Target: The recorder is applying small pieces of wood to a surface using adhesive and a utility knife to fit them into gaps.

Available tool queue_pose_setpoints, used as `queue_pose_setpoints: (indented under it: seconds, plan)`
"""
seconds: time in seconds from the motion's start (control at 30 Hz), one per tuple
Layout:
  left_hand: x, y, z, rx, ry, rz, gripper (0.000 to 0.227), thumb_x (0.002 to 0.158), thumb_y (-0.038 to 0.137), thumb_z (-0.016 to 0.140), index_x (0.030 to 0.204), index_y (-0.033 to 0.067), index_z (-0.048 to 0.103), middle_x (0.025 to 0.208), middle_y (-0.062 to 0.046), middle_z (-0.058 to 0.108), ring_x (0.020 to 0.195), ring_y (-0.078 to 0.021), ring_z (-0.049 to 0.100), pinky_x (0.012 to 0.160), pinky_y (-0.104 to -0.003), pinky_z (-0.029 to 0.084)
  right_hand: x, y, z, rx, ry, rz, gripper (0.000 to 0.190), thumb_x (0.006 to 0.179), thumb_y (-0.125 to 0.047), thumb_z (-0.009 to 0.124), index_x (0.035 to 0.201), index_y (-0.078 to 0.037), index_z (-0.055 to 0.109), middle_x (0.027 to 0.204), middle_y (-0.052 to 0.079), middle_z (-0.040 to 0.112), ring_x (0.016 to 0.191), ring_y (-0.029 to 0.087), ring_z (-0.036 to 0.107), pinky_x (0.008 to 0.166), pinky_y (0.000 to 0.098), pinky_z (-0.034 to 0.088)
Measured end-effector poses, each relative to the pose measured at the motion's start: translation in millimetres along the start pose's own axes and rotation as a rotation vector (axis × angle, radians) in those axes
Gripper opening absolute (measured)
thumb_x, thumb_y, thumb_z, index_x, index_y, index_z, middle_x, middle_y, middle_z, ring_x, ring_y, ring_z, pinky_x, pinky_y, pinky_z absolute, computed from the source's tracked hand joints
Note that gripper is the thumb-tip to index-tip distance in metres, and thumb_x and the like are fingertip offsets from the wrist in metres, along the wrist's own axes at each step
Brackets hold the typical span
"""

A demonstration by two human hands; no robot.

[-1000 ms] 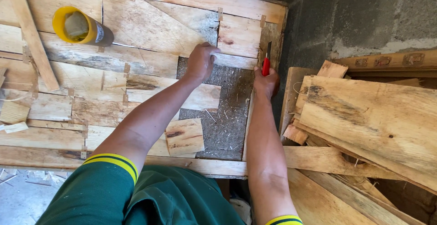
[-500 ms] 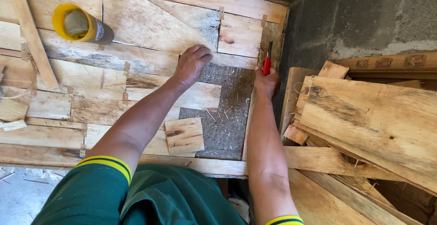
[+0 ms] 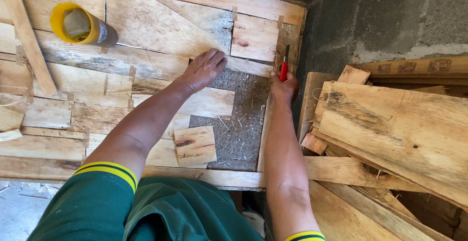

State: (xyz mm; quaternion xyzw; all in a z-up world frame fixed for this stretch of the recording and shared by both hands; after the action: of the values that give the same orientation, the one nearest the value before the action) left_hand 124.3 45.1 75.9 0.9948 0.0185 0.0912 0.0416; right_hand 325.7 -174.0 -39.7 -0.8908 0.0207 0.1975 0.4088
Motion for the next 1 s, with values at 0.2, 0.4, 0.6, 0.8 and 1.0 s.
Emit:
queue_pose_setpoints:
  seconds: [0.2, 0.4, 0.6, 0.8, 1.0]
  plan:
    - [-1, -3, 4, -0.010, 0.035, -0.016, 0.031, 0.090, 0.011, 0.063, 0.119, 0.0002, 0.070, 0.125, -0.012, 0.063, 0.118, -0.0243, 0.057, 0.100, -0.034, 0.055, 4, 9, 2, 0.022, -0.012, -0.026, 0.032, 0.081, -0.023, 0.088, 0.101, -0.005, 0.071, 0.092, 0.006, 0.074, 0.083, 0.018, 0.067, 0.081, 0.0344, 0.053]
    - [-9, -7, 29, 0.024, 0.014, -0.043, 0.033, 0.091, 0.007, 0.064, 0.124, 0.0035, 0.071, 0.129, -0.012, 0.062, 0.119, -0.0231, 0.057, 0.098, -0.032, 0.057, -9, -2, -2, 0.018, -0.015, 0.095, 0.033, 0.082, -0.023, 0.087, 0.104, -0.007, 0.069, 0.094, 0.005, 0.073, 0.086, 0.018, 0.066, 0.084, 0.0345, 0.050]
    - [-4, -1, 8, 0.007, 0.011, -0.064, 0.035, 0.088, 0.006, 0.066, 0.123, 0.0022, 0.070, 0.128, -0.012, 0.062, 0.118, -0.0234, 0.057, 0.097, -0.032, 0.057, -11, -7, -1, -0.025, -0.025, 0.069, 0.035, 0.084, -0.024, 0.087, 0.108, -0.004, 0.070, 0.096, 0.007, 0.073, 0.086, 0.019, 0.066, 0.085, 0.0348, 0.051]
    - [-6, 3, 21, 0.083, 0.023, -0.035, 0.035, 0.089, 0.005, 0.066, 0.123, -0.0012, 0.070, 0.123, -0.012, 0.062, 0.116, -0.0223, 0.057, 0.099, -0.030, 0.057, 0, 5, 3, 0.027, 0.002, 0.005, 0.041, 0.081, -0.024, 0.087, 0.112, -0.005, 0.069, 0.095, 0.005, 0.073, 0.085, 0.018, 0.066, 0.083, 0.0344, 0.051]
    - [-2, 6, 12, 0.051, 0.066, -0.016, 0.025, 0.092, 0.005, 0.067, 0.115, -0.0060, 0.071, 0.116, -0.013, 0.063, 0.110, -0.0230, 0.058, 0.095, -0.032, 0.059, -2, -1, 1, -0.036, 0.000, -0.010, 0.037, 0.082, -0.026, 0.087, 0.106, -0.004, 0.069, 0.089, 0.004, 0.072, 0.078, 0.017, 0.063, 0.077, 0.0341, 0.051]
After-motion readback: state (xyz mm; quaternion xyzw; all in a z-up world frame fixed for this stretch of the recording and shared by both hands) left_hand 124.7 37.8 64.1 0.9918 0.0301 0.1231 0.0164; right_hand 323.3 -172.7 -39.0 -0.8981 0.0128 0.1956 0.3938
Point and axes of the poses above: each hand's wrist, its own x-axis towards the middle knuckle, its own z-axis out of the palm, y = z × x, the point moved 8 cm from there along x, towards the middle knuckle
